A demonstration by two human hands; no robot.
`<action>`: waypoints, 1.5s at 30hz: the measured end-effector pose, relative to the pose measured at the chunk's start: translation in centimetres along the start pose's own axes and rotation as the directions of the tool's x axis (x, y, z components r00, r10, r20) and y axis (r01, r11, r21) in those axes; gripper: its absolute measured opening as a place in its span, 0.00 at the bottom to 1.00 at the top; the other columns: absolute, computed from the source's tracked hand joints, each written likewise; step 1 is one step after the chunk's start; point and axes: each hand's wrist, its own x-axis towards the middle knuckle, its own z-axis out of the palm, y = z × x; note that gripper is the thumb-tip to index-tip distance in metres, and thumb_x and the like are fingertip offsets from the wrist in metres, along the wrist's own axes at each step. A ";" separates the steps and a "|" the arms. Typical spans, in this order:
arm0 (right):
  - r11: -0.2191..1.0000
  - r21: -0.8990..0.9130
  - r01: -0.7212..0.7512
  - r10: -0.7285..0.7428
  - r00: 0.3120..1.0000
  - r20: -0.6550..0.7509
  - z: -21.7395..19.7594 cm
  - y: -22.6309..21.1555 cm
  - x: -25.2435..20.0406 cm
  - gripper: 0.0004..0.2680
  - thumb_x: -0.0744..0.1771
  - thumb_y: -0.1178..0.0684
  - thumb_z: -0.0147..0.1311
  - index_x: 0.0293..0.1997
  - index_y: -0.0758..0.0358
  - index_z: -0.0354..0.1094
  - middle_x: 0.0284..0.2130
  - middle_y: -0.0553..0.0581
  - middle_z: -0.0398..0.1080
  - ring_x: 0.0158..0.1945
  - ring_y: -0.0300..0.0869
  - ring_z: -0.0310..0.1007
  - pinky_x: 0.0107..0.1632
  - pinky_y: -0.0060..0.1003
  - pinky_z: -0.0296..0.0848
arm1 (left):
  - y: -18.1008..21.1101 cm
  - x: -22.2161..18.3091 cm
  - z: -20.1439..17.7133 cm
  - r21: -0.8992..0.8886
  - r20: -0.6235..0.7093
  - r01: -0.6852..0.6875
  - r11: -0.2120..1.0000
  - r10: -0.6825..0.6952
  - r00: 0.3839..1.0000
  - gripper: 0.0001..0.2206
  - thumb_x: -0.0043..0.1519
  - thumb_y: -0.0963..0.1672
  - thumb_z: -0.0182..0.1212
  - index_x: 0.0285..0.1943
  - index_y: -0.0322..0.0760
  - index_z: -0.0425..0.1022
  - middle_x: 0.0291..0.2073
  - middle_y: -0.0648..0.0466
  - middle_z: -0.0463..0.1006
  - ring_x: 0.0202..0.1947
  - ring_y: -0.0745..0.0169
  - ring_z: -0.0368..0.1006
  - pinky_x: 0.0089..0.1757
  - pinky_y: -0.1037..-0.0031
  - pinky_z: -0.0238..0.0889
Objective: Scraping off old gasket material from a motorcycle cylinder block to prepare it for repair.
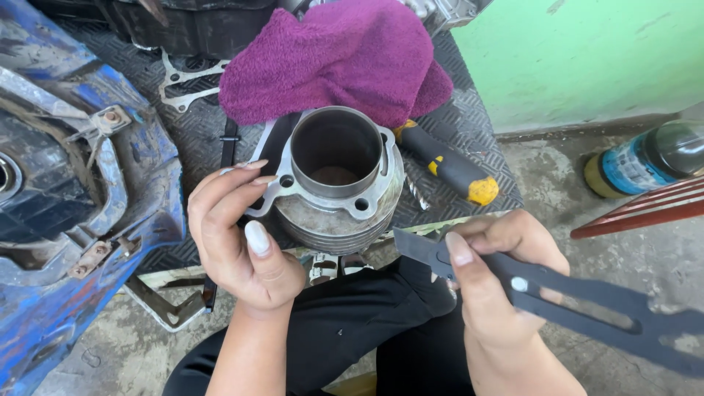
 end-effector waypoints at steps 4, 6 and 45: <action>0.924 0.347 -0.159 0.176 0.984 -0.016 0.1 2.9 -0.7 0.07 0.64 0.65 0.52 0.33 0.60 0.57 0.25 0.60 0.70 0.17 0.33 0.59 0.21 0.23 0.58 | 0.0 -0.1 -0.2 -0.005 0.008 0.002 1.000 -0.002 1.000 0.16 0.70 0.47 0.39 0.49 0.27 0.68 0.51 0.39 0.73 0.55 0.43 0.69 0.63 0.54 0.61; 0.924 0.349 -0.160 0.184 0.982 -0.038 -0.4 1.9 -0.4 0.07 0.64 0.65 0.52 0.34 0.61 0.57 0.25 0.60 0.71 0.17 0.33 0.60 0.21 0.22 0.59 | 0.0 -0.1 0.0 -0.005 0.003 0.002 1.000 -0.002 1.000 0.16 0.69 0.47 0.39 0.49 0.27 0.68 0.51 0.39 0.73 0.55 0.42 0.69 0.63 0.54 0.61; 0.929 0.338 -0.148 0.143 0.989 0.040 0.0 3.0 -0.7 0.06 0.65 0.66 0.51 0.35 0.62 0.57 0.24 0.60 0.70 0.16 0.34 0.61 0.18 0.24 0.59 | 0.2 -0.2 -0.1 0.013 0.003 0.012 1.000 -0.012 1.000 0.17 0.70 0.47 0.39 0.48 0.26 0.69 0.51 0.39 0.72 0.54 0.42 0.70 0.62 0.55 0.62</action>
